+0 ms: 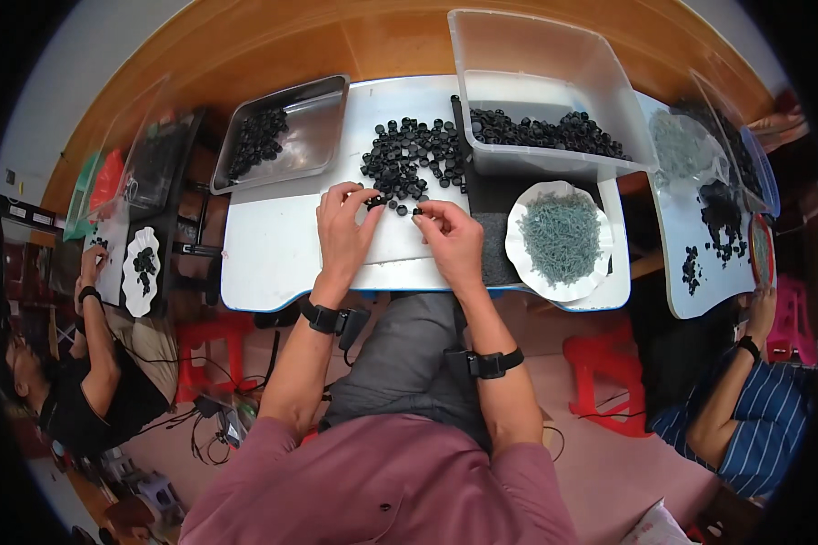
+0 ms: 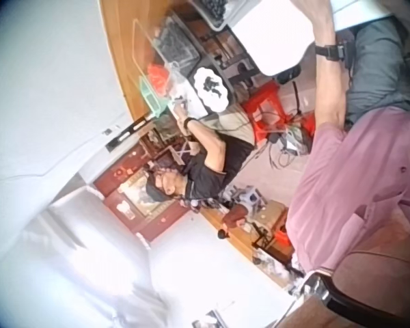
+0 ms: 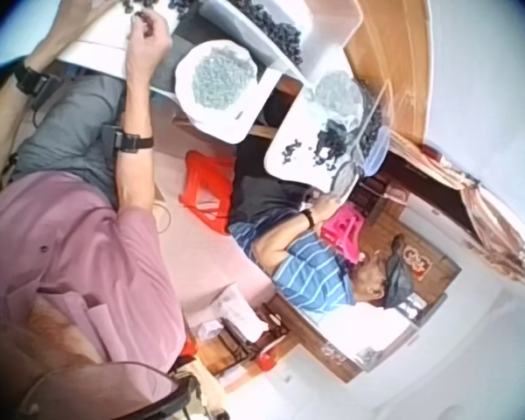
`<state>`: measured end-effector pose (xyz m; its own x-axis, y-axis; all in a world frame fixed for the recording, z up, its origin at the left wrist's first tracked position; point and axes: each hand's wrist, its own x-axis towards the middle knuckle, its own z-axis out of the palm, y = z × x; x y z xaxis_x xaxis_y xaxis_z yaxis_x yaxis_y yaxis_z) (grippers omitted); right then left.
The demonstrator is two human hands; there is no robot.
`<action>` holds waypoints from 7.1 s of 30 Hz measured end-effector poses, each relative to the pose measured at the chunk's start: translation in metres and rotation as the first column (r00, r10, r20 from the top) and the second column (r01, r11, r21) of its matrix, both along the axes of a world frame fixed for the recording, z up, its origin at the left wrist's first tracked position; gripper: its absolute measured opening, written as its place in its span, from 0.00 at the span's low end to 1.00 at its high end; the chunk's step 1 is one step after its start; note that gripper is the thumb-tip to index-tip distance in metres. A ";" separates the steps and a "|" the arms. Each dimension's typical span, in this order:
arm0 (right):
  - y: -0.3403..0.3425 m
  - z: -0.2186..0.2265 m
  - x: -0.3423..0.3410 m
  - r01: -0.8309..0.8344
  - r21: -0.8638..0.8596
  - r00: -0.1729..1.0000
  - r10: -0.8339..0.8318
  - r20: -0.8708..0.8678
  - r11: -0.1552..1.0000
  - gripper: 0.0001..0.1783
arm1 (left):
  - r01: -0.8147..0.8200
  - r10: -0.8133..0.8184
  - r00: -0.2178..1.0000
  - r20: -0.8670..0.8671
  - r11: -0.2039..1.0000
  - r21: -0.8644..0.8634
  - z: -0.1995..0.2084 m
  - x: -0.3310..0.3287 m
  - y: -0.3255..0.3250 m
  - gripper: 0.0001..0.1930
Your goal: Manual assembly and inspection of small black plastic components by hand in a workshop setting.
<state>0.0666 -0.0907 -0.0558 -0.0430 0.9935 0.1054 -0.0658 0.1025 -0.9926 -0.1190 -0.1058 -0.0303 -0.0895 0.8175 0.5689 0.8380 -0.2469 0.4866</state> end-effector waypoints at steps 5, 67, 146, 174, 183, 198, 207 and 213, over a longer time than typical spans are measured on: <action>-0.002 -0.001 0.001 -0.001 0.001 1.000 0.001 0.017 1.000 0.12 | 0.206 -0.134 0.884 0.448 0.972 -0.116 0.001 0.015 -0.010 0.14; 0.042 0.033 0.011 -0.355 -0.366 0.921 0.389 0.021 0.860 0.07 | 0.375 -0.140 0.755 0.640 0.893 -0.248 -0.021 0.014 -0.001 0.13; 0.016 0.019 -0.002 -0.227 -0.223 0.964 0.251 0.084 0.948 0.08 | 0.454 -0.088 0.622 0.778 0.850 -0.267 -0.013 0.012 -0.009 0.13; 0.000 -0.003 -0.005 -0.023 0.100 0.989 0.008 0.149 0.995 0.04 | 0.136 -0.011 0.712 0.702 0.983 -0.122 0.015 -0.041 -0.001 0.10; 0.002 -0.001 -0.007 -0.020 0.103 0.989 0.004 0.145 0.994 0.05 | -0.184 0.133 0.964 0.229 0.959 0.214 0.063 -0.094 0.029 0.13; -0.001 0.006 -0.008 -0.018 0.132 0.981 -0.008 0.195 0.991 0.05 | 0.149 -0.109 0.985 0.135 0.930 -0.336 0.010 -0.037 -0.006 0.16; 0.001 0.001 -0.010 -0.025 0.233 0.976 -0.026 0.215 0.972 0.06 | 0.056 0.111 0.844 0.524 0.955 -0.292 -0.007 -0.024 -0.005 0.10; -0.002 0.006 -0.007 -0.025 0.168 0.975 -0.013 0.221 0.985 0.07 | 0.284 -0.055 0.649 0.759 0.943 -0.174 -0.018 0.012 -0.009 0.11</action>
